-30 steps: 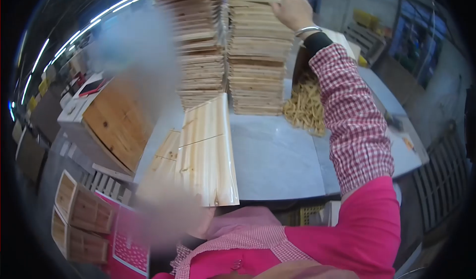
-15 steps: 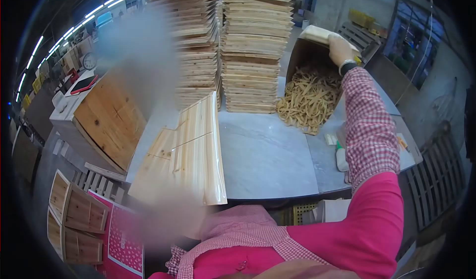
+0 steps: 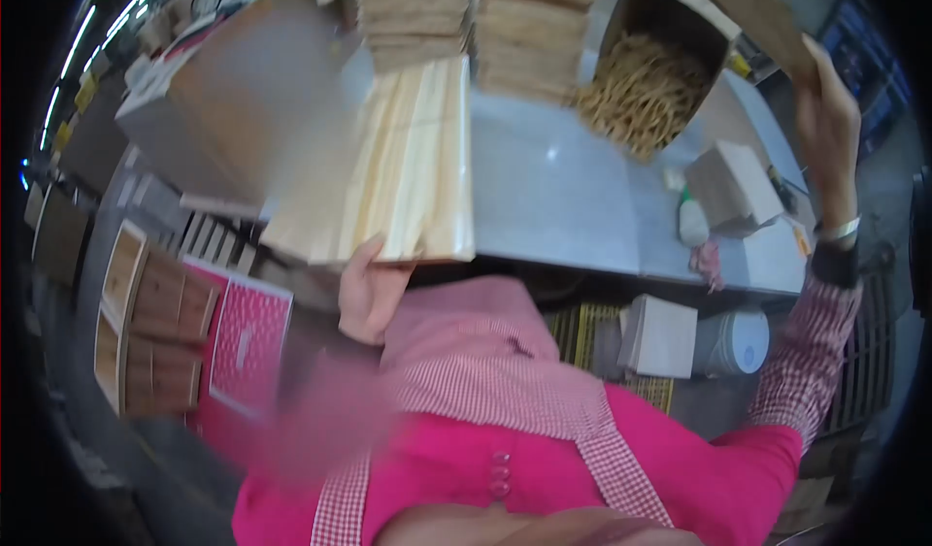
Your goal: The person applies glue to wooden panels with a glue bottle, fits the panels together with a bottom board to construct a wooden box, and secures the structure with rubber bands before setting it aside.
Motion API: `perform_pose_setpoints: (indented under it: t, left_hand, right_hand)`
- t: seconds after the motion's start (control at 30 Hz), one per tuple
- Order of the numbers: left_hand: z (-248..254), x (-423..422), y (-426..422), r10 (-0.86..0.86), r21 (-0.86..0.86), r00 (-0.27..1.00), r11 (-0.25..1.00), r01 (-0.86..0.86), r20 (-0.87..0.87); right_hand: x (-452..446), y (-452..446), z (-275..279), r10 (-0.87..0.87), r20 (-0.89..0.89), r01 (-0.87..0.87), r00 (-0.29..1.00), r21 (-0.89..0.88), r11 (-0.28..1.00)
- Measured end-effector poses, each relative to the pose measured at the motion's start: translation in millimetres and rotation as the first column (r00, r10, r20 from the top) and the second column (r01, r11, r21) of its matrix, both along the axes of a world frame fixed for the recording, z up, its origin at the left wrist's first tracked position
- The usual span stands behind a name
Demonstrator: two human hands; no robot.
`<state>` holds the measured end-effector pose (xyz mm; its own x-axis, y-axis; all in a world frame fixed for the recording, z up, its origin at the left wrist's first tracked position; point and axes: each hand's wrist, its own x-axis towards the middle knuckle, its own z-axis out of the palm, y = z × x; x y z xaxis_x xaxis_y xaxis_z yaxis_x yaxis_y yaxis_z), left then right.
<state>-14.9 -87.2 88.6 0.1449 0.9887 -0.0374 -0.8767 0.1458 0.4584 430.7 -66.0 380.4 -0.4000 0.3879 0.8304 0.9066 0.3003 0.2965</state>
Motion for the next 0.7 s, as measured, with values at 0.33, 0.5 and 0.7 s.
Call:
perform_pose_setpoints:
  t: [0.33, 0.5, 0.7]
  left_hand:
    - [12.7, -21.7, -38.7, 0.101, 0.058, 0.950, 0.994, -0.088, -0.294]
    - [0.0, -21.4, -35.1, 0.211, 0.114, 0.804, 0.977, -0.178, -0.556]
    - [-16.7, -11.9, 7.7, 0.268, 0.237, 0.563, 0.963, -0.130, -0.782]
  right_hand:
    - [-105.0, -33.0, -301.6, 0.159, -0.128, -0.192, 0.979, -0.310, 0.931]
    - [-145.5, -31.6, -364.1, 0.146, -0.145, -0.196, 0.979, -0.438, 0.877]
    - [-158.7, -27.7, -368.4, 0.102, -0.239, -0.233, 0.966, -0.621, 0.748]
